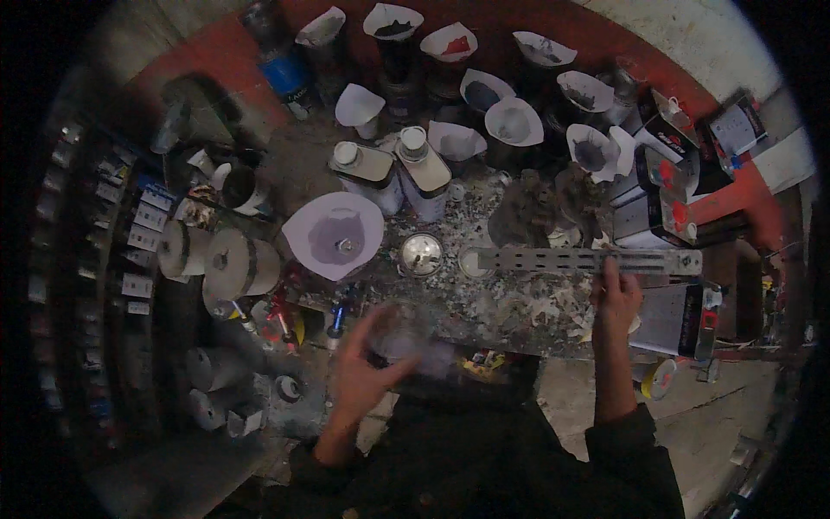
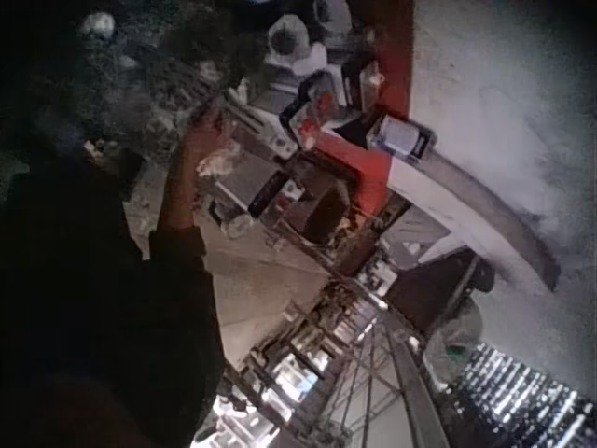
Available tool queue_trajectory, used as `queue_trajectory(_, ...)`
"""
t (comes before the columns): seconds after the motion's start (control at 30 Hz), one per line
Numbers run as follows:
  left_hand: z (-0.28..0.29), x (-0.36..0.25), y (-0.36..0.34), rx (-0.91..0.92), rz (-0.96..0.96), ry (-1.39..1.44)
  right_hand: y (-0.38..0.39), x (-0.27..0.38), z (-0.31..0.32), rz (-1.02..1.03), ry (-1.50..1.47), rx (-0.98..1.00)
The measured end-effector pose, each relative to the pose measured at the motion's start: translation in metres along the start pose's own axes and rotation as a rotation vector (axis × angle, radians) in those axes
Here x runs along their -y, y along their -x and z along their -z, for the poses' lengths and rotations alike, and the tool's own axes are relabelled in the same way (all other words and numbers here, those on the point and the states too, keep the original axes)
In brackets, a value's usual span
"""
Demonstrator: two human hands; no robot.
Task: The person opens a paint can, pours paint into a clear plastic cup, and stirs it with a metal rod. They then attach the cup to a spray gun and walk toward a white car in a garage.
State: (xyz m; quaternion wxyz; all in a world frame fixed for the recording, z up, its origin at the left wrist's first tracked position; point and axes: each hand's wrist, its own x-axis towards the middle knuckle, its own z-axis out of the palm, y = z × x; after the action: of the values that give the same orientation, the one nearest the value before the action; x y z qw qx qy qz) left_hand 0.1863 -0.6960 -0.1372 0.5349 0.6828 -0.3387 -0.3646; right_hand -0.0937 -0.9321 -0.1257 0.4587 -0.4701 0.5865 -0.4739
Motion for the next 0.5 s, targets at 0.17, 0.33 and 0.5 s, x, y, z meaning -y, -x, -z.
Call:
queue_trajectory(0.17,-0.051,0.077,-0.003,0.003,-0.008,-0.126,0.006,-0.005,-0.040,0.296,0.382,0.218)
queue_trajectory(0.33,-0.058,0.093,-0.003,0.059,0.007,-0.075,-0.001,-0.033,-0.074,0.531,0.582,0.350)
queue_trajectory(0.5,-0.046,0.098,-0.010,0.119,0.101,-0.043,-0.005,-0.054,-0.089,0.528,0.620,0.351)
